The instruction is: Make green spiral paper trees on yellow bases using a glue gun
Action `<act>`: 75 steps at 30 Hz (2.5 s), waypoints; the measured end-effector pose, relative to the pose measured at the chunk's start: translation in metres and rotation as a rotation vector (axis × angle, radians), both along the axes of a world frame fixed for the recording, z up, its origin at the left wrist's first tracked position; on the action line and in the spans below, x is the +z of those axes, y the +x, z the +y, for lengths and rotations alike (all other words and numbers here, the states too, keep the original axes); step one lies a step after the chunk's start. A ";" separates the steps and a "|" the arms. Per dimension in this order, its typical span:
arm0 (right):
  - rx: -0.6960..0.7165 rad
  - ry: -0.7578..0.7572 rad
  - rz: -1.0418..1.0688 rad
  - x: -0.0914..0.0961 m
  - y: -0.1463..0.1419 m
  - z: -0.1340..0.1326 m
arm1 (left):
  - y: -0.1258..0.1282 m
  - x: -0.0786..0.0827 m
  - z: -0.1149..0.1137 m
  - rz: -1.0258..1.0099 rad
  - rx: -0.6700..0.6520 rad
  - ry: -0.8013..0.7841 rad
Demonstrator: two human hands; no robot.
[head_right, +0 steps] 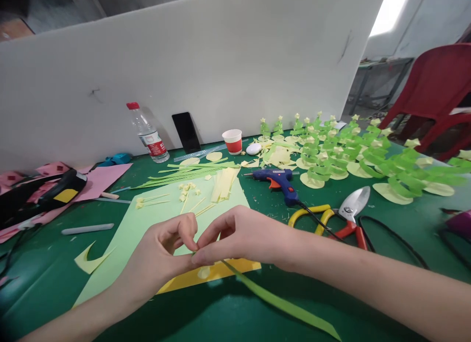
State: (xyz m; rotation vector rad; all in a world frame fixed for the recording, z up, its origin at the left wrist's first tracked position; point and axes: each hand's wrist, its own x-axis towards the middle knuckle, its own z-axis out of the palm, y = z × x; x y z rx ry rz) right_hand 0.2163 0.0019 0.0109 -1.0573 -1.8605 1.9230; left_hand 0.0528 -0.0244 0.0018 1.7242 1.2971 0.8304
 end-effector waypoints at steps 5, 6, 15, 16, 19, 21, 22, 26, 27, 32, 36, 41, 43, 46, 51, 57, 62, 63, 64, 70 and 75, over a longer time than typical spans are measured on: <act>-0.058 0.002 0.017 0.000 -0.005 -0.002 | -0.001 -0.003 -0.001 -0.031 -0.022 0.106; -0.066 0.008 0.015 0.001 -0.005 -0.001 | -0.001 -0.003 0.000 -0.034 -0.035 0.149; 0.020 0.046 -0.050 0.009 0.006 0.006 | -0.006 -0.001 0.002 0.030 -0.236 0.417; 0.037 0.056 -0.058 0.009 0.006 0.006 | -0.006 0.000 0.001 0.034 -0.242 0.400; 0.057 0.063 -0.077 0.009 0.007 0.005 | -0.005 0.000 0.000 0.026 -0.149 0.351; 0.049 0.066 -0.076 0.007 0.006 0.005 | -0.005 0.000 -0.001 0.010 -0.081 0.301; 0.038 0.069 -0.074 0.006 0.005 0.004 | -0.005 0.000 -0.001 0.000 -0.065 0.275; -0.037 0.064 -0.052 0.002 0.000 0.002 | -0.004 -0.003 -0.001 -0.031 -0.053 0.234; -0.054 0.065 -0.044 0.002 0.000 0.001 | -0.004 -0.004 -0.001 -0.029 -0.051 0.237; -0.095 0.070 -0.048 0.007 -0.001 -0.002 | -0.005 -0.003 0.000 -0.003 -0.058 0.329; -0.073 0.068 -0.046 0.008 0.001 0.000 | -0.007 -0.002 -0.001 -0.028 -0.047 0.422; -0.055 0.083 -0.043 0.006 0.001 -0.001 | -0.005 -0.003 -0.002 -0.019 -0.051 0.386; -0.078 0.099 -0.039 0.006 0.000 -0.002 | -0.003 -0.003 -0.002 -0.009 -0.044 0.380; -0.064 0.081 -0.020 0.009 0.000 -0.001 | -0.003 -0.002 -0.002 0.024 -0.073 0.382; 0.009 0.104 -0.085 0.010 0.005 0.005 | -0.005 -0.001 -0.002 0.120 -0.249 0.357; 0.112 0.092 -0.094 0.006 0.007 0.005 | -0.002 0.003 -0.003 0.098 -0.157 0.223; 0.033 0.079 -0.071 0.003 0.001 -0.002 | 0.000 0.006 -0.003 0.115 -0.089 0.149; 0.007 0.078 -0.062 0.003 -0.001 -0.003 | 0.000 0.006 -0.002 0.123 -0.082 0.137; -0.008 0.074 -0.054 0.003 -0.002 -0.004 | 0.000 0.006 -0.002 0.130 -0.074 0.126; 0.003 0.054 -0.060 0.008 0.002 0.000 | -0.004 0.003 0.000 0.101 -0.171 0.156; 0.122 0.080 -0.111 0.014 0.010 0.008 | -0.007 0.005 -0.002 0.101 -0.309 0.174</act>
